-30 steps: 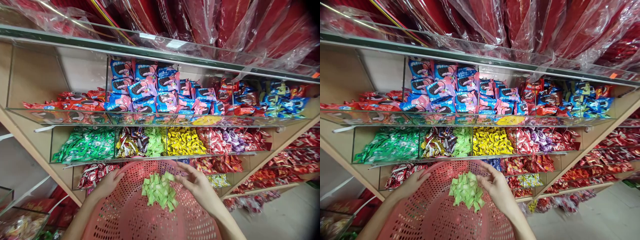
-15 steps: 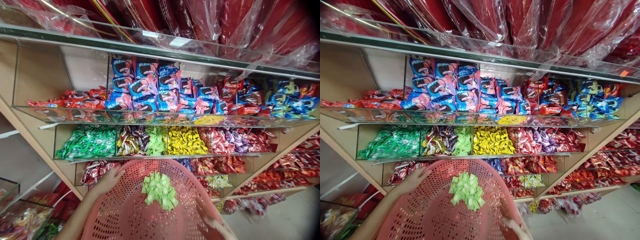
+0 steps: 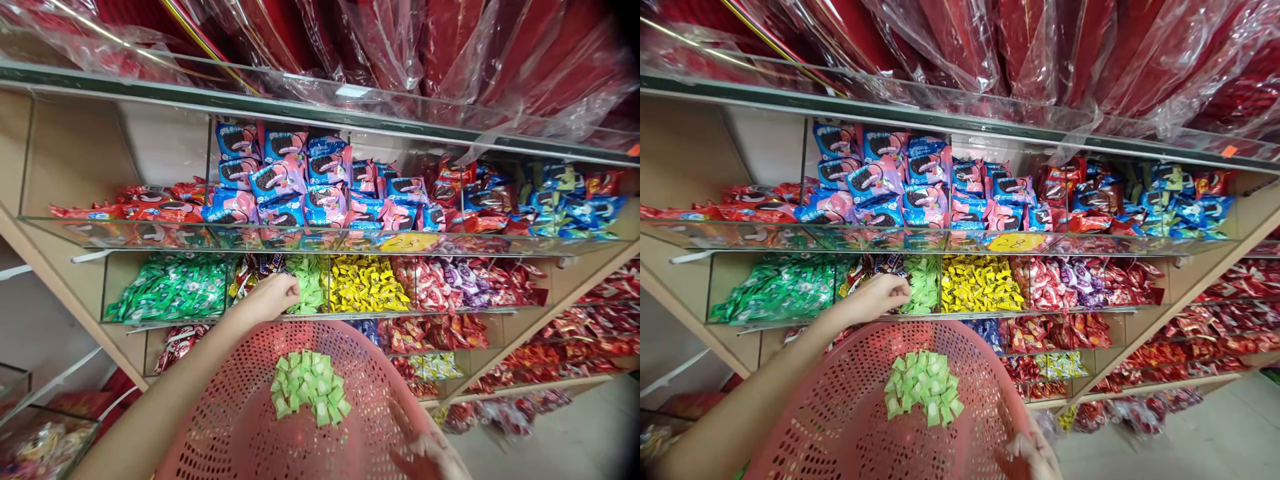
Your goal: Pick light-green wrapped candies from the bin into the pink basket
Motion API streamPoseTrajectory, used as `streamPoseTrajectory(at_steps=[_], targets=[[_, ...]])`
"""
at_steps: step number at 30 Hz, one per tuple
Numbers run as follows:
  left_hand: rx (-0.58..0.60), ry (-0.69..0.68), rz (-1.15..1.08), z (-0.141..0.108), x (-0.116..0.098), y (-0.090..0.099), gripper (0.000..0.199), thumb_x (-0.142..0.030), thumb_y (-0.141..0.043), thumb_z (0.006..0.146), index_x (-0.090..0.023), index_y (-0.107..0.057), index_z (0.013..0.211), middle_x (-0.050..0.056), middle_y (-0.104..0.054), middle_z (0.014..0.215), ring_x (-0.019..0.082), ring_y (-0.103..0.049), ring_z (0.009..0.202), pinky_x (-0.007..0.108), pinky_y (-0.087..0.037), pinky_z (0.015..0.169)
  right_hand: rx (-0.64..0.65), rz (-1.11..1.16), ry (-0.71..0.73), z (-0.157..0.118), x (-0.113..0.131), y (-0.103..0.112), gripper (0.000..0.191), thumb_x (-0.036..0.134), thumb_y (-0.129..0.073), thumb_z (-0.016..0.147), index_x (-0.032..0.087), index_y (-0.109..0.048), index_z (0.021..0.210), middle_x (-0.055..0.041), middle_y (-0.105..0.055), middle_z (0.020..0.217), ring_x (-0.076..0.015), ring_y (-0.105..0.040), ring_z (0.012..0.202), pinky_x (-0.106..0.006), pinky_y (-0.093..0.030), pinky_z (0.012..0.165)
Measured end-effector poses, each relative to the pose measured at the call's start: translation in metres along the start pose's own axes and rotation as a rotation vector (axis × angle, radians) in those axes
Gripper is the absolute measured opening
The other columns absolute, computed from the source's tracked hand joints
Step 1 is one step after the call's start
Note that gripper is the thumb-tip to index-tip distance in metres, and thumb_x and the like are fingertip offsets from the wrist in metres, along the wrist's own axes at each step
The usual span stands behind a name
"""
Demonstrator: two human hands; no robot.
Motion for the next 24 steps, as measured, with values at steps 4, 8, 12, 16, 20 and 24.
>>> streamPoseTrajectory(at_steps=[4, 8, 12, 16, 20, 24], targets=[[0.083, 0.099, 0.086, 0.047, 0.008, -0.025, 0.005, -0.019, -0.062, 0.066, -0.017, -0.060, 0.061, 0.006, -0.065, 0.068, 0.018, -0.058, 0.064, 0.027, -0.036, 0.055, -0.023, 0.032, -0.074, 0.001, -0.005, 0.004, 0.034, 0.023, -0.065, 0.054, 0.022, -0.069, 0.087, -0.0098, -0.070, 0.089, -0.0217, -0.062, 0.065, -0.035, -0.049, 0.062], [0.150, 0.193, 0.211, 0.054, 0.005, -0.027, 0.017, -0.028, -0.070, 0.060, -0.015, -0.063, 0.069, 0.016, -0.068, 0.084, 0.028, -0.062, 0.074, 0.033, -0.036, 0.056, -0.039, 0.051, -0.043, 0.002, -0.002, 0.006, 0.029, 0.027, -0.069, 0.052, 0.022, -0.069, 0.080, -0.0108, -0.070, 0.090, -0.0268, -0.064, 0.076, -0.038, -0.050, 0.064], [0.208, 0.221, 0.288, 0.050, -0.004, -0.027, 0.023, -0.024, -0.073, 0.057, -0.015, -0.065, 0.076, 0.019, -0.068, 0.091, 0.033, -0.063, 0.080, 0.036, -0.039, 0.059, -0.008, 0.070, -0.050, 0.002, -0.003, 0.005, 0.030, 0.027, -0.070, 0.051, 0.023, -0.069, 0.081, -0.0110, -0.070, 0.089, -0.0290, -0.063, 0.081, -0.038, -0.050, 0.064], [0.203, 0.219, 0.291, 0.048, -0.001, -0.027, 0.015, -0.018, -0.068, 0.065, -0.014, -0.065, 0.079, 0.013, -0.068, 0.089, 0.025, -0.063, 0.078, 0.034, -0.043, 0.061, 0.010, 0.116, -0.084, 0.004, -0.007, 0.006, 0.030, 0.024, -0.070, 0.051, 0.022, -0.070, 0.080, -0.0109, -0.070, 0.089, -0.0281, -0.063, 0.081, -0.037, -0.050, 0.064], [0.162, 0.193, 0.254, 0.052, 0.015, -0.029, 0.005, -0.015, -0.063, 0.072, -0.014, -0.063, 0.077, 0.004, -0.065, 0.080, 0.017, -0.060, 0.074, 0.032, -0.046, 0.065, 0.012, 0.122, -0.105, 0.006, -0.010, 0.008, 0.040, 0.022, -0.071, 0.049, 0.023, -0.070, 0.089, -0.0099, -0.070, 0.087, -0.0276, -0.063, 0.079, -0.036, -0.050, 0.063], [0.104, 0.141, 0.142, 0.056, 0.027, -0.034, 0.005, -0.016, -0.064, 0.071, -0.013, -0.062, 0.076, 0.001, -0.063, 0.073, 0.015, -0.059, 0.069, 0.030, -0.046, 0.063, 0.011, 0.153, -0.127, 0.005, -0.009, 0.006, 0.049, 0.019, -0.070, 0.048, 0.023, -0.069, 0.097, -0.0098, -0.070, 0.092, -0.0290, -0.062, 0.083, -0.035, -0.050, 0.064]])
Point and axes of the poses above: each hand's wrist, its own z-axis towards the middle knuckle, its own y-axis out of the back of the hand, x = y × z, the point moved 6 cm from there along z, towards the middle knuckle
